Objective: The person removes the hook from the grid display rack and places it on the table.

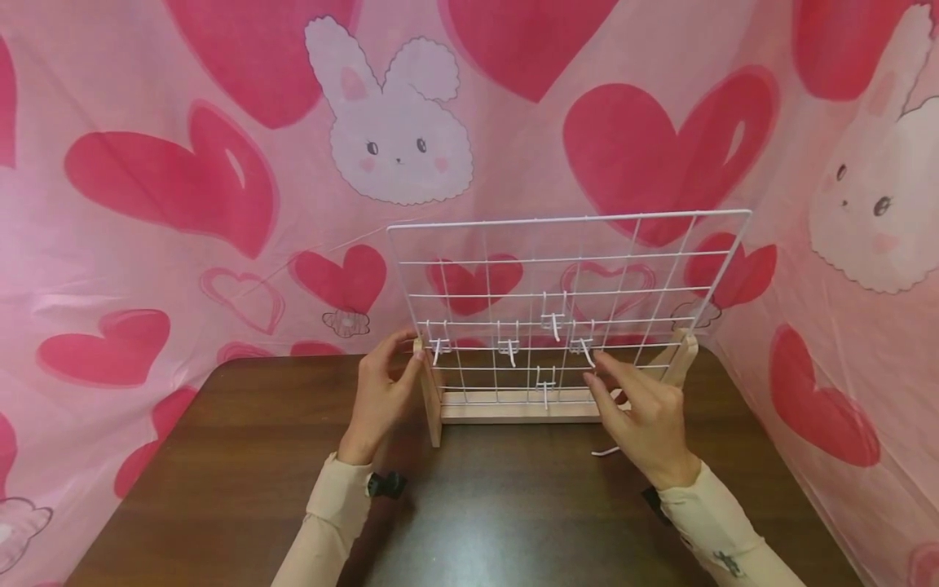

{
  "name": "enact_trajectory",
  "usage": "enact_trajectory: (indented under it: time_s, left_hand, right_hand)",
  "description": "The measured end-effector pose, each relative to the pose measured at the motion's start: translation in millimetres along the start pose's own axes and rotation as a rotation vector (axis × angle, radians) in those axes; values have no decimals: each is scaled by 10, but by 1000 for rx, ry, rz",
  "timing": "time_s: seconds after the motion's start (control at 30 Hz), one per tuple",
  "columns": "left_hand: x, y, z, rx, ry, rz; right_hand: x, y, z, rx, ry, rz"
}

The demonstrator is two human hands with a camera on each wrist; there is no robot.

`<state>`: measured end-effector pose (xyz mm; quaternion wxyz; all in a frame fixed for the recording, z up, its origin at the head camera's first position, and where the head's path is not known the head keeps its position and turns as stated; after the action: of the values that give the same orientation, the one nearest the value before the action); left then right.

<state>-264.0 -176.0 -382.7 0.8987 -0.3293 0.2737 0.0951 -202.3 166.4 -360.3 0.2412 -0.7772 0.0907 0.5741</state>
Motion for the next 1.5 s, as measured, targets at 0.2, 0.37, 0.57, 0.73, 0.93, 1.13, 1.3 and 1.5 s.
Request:
enact_trajectory:
  time_s: [0.2,0.37,0.57,0.73,0.93,1.13,1.3,1.5]
  left_hand:
    - [9,5,-6,-2,0,4]
    - [6,6,-2,8,4,5]
    - [5,5,3,7,7,4]
    - [0,10,6,-6,4,1]
    - [-4,9,4,-6,4,2]
    - [1,8,5,-1,14,7]
    - [-4,3,7,3,19,11]
    - [-2,8,5,6,25,13]
  right_hand:
    - [-32,29,16,-7,-9,9]
    - [-45,52,34,16,-11,20]
    - [-57,69,60,16,0,19]
    - [-59,77,88,-8,21,12]
    - [-56,97,117,-50,37,-4]
    - [-35,101,122,-61,51,6]
    - [-43,100,141,-53,56,-3]
    - [-48,91,135,-45,56,3]
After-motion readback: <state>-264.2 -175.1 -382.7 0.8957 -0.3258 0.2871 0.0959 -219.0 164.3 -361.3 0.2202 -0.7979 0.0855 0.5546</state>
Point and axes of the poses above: each hand's wrist, its own x-axis away from the middle knuckle, its own y-axis out of the palm, z = x × y, the point moved 5 cm from there along -x, towards the middle knuckle, and after that the axes turned 14 degrees about -x, right-handed, at the moved point
